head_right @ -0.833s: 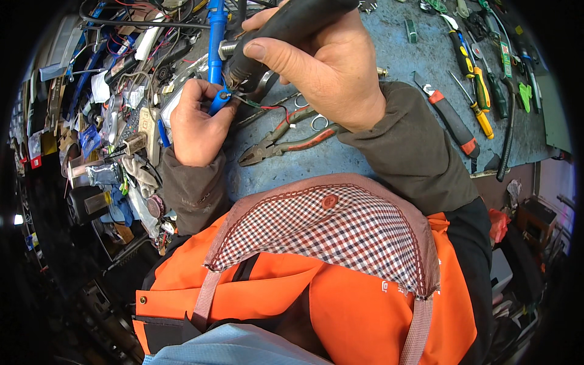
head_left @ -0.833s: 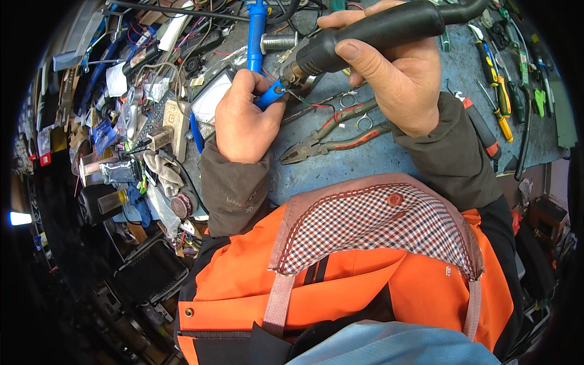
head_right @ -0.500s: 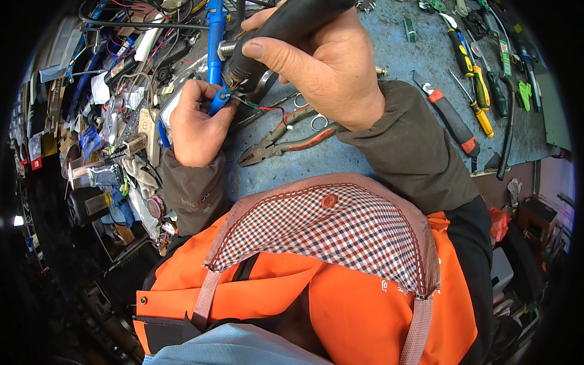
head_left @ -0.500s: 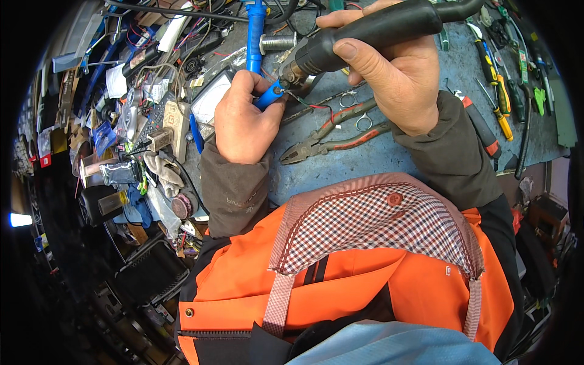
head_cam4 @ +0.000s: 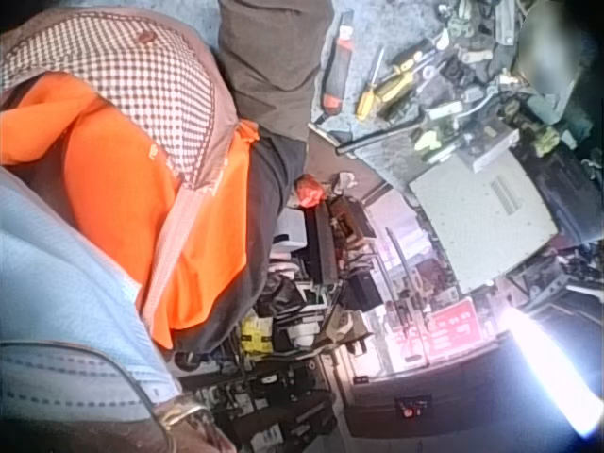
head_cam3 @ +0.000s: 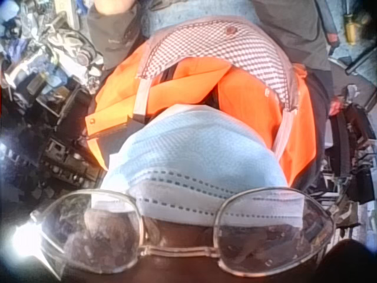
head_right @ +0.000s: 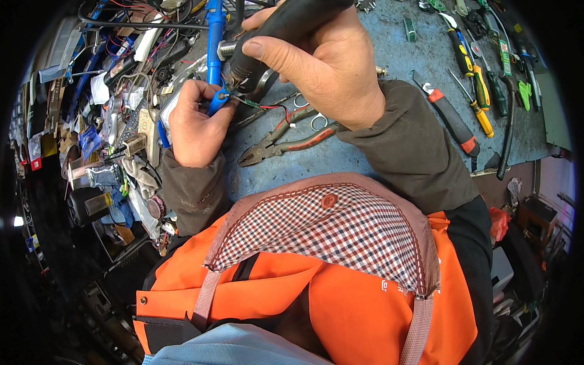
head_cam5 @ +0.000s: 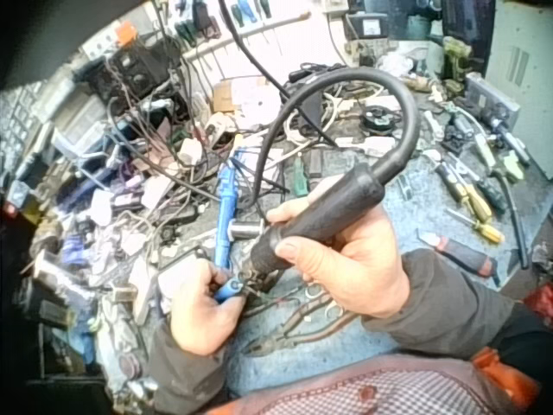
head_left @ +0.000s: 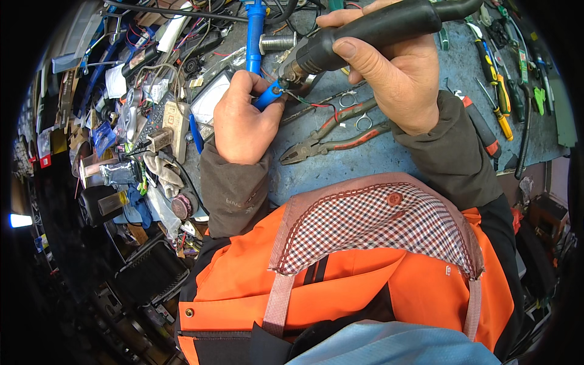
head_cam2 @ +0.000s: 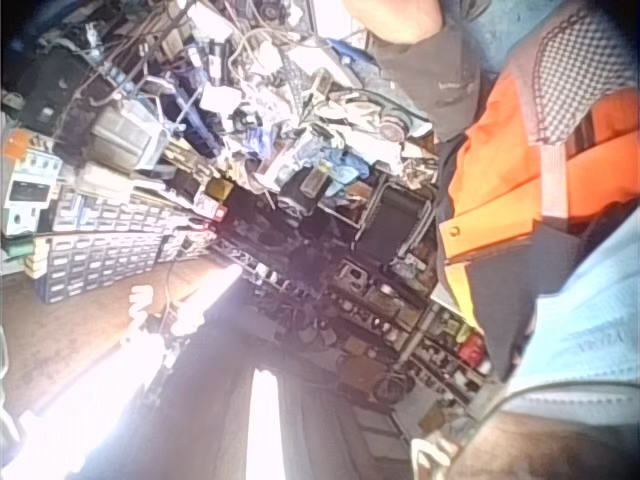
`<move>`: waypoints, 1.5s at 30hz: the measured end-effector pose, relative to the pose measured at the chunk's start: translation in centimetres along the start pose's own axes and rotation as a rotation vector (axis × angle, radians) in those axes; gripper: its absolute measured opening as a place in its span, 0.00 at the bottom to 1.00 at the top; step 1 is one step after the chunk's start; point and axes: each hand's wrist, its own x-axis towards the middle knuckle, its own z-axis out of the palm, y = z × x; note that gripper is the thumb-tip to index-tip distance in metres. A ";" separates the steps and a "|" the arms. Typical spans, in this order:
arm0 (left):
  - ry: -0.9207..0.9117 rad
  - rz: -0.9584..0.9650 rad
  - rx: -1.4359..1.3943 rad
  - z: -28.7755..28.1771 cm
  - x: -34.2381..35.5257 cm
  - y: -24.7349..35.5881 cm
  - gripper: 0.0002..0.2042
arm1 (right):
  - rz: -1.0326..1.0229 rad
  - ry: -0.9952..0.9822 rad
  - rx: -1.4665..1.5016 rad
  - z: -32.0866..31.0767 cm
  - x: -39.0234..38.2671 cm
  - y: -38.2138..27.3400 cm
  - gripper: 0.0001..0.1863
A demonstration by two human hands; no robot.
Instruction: The person strips and twists wires on a small blue cylindrical component, then solders the connections using a soldering iron. The person uses pliers and a screwdriver to prepare and secure the wires before applying solder.
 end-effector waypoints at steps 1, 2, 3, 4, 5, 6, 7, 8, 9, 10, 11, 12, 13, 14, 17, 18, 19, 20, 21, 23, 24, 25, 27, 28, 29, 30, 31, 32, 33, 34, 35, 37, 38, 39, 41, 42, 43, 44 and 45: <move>0.000 -0.003 0.004 0.0 0.0 0.0 0.15 | 0.002 0.001 0.003 0.0 0.0 0.0 0.14; 0.002 -0.005 0.007 0.0 0.0 0.0 0.15 | 0.007 0.002 0.001 -0.1 0.0 0.1 0.14; 0.004 -0.007 0.009 0.0 0.0 0.1 0.15 | 0.013 0.003 0.000 -0.2 0.0 0.3 0.14; 0.007 -0.009 0.012 0.0 0.0 0.1 0.15 | 0.018 0.004 -0.002 -0.2 0.1 0.4 0.14; 0.011 -0.012 0.008 0.0 0.0 0.1 0.15 | 0.012 -0.001 0.001 -0.2 0.1 0.3 0.14; 0.014 -0.014 0.004 0.0 0.0 0.1 0.15 | 0.006 -0.006 0.004 -0.1 0.1 0.1 0.14; 0.018 -0.017 0.000 0.0 0.0 0.1 0.15 | 0.000 -0.011 0.008 -0.1 0.1 0.0 0.14; 0.021 -0.019 -0.003 0.0 0.0 0.2 0.15 | 0.000 -0.010 0.005 -0.2 0.1 0.1 0.14; 0.024 -0.022 -0.006 0.0 0.0 0.3 0.15 | 0.000 -0.010 0.003 -0.2 0.1 0.3 0.14; 0.027 -0.026 -0.008 0.0 0.0 0.3 0.15 | 0.000 -0.010 0.001 -0.3 0.1 0.4 0.14; 0.027 -0.025 -0.012 0.0 0.1 0.3 0.15 | 0.000 -0.012 -0.005 -0.3 0.1 0.4 0.14; 0.027 -0.024 -0.016 0.0 0.1 0.1 0.15 | -0.001 -0.013 -0.011 -0.3 0.1 0.3 0.14; 0.027 -0.024 -0.019 0.0 0.1 0.0 0.15 | -0.002 -0.015 -0.017 -0.3 0.1 0.3 0.14; 0.030 -0.018 -0.011 0.0 0.1 0.1 0.15 | 0.003 -0.014 0.004 -0.3 0.0 0.4 0.14; 0.033 -0.006 0.002 0.0 0.1 0.1 0.15 | 0.005 -0.010 0.030 -0.3 -0.1 0.7 0.14; 0.032 -0.006 0.000 0.0 0.1 0.0 0.15 | -0.004 -0.012 0.018 -0.3 -0.1 0.7 0.14; 0.031 -0.006 -0.003 0.0 0.1 -0.1 0.15 | -0.014 -0.014 0.005 -0.3 -0.1 0.6 0.14; 0.028 -0.007 0.004 0.0 0.1 -0.1 0.15 | -0.009 -0.016 0.007 -0.2 -0.1 0.3 0.14; 0.026 -0.009 0.011 0.0 0.1 -0.1 0.15 | -0.004 -0.018 0.009 0.0 -0.1 -0.1 0.14; 0.020 -0.019 0.012 0.0 0.1 -0.1 0.15 | -0.001 -0.021 0.014 0.0 -0.1 -0.1 0.14; 0.017 -0.026 0.007 0.0 0.0 0.0 0.15 | -0.003 -0.021 0.018 -0.1 -0.1 0.2 0.14; 0.013 -0.034 0.002 0.0 0.0 0.0 0.15 | -0.005 -0.022 0.021 -0.2 -0.1 0.4 0.14; 0.008 -0.020 0.013 0.0 0.1 0.1 0.15 | 0.015 -0.017 0.004 -0.3 -0.1 0.2 0.15; 0.005 -0.013 0.018 0.0 0.1 0.1 0.15 | 0.024 -0.014 -0.005 -0.3 -0.1 0.1 0.15; 0.006 -0.006 0.021 0.1 0.1 0.0 0.15 | 0.031 -0.009 0.007 -0.3 -0.2 0.1 0.15; 0.009 0.000 0.025 0.1 0.1 -0.1 0.16 | 0.038 -0.005 0.019 -0.2 -0.2 0.1 0.15; 0.011 0.005 0.028 0.1 0.1 -0.1 0.16 | 0.045 -0.001 0.032 -0.2 -0.2 0.1 0.15; 0.011 0.007 0.027 0.1 0.0 -0.1 0.16 | 0.045 0.003 0.034 -0.1 -0.2 0.1 0.15; 0.009 0.011 0.025 0.0 0.1 0.0 0.16 | 0.045 0.008 0.036 0.0 -0.2 0.0 0.15; 0.008 0.014 0.024 0.0 0.1 0.0 0.16 | 0.044 0.014 0.038 0.1 -0.2 -0.1 0.15; 0.008 0.011 0.024 0.0 0.1 0.0 0.16 | 0.038 0.012 0.049 0.0 -0.2 0.1 0.15; 0.008 0.002 0.026 0.0 0.1 0.0 0.15 | 0.028 0.006 0.072 -0.1 -0.3 0.6 0.15; 0.009 -0.003 0.026 0.0 0.1 0.0 0.15 | 0.031 0.000 0.059 -0.1 -0.3 0.5 0.15; 0.010 -0.007 0.025 0.0 0.1 0.1 0.15 | 0.034 -0.006 0.045 -0.2 -0.2 0.4 0.15; 0.011 -0.017 0.024 -0.1 0.2 0.2 0.15 | 0.039 -0.015 0.022 -0.2 -0.1 0.2 0.15; 0.011 -0.022 0.025 -0.1 0.2 0.3 0.15 | 0.042 -0.019 0.012 -0.2 -0.1 0.1 0.14; 0.011 -0.027 0.025 -0.1 0.2 0.3 0.15 | 0.044 -0.022 0.003 -0.2 -0.1 0.1 0.14; 0.014 -0.021 0.032 -0.1 0.2 0.3 0.15 | 0.045 -0.017 -0.003 -0.2 -0.1 0.0 0.14; 0.017 -0.015 0.039 -0.1 0.2 0.3 0.15 | 0.045 -0.011 -0.009 -0.1 -0.2 -0.2 0.14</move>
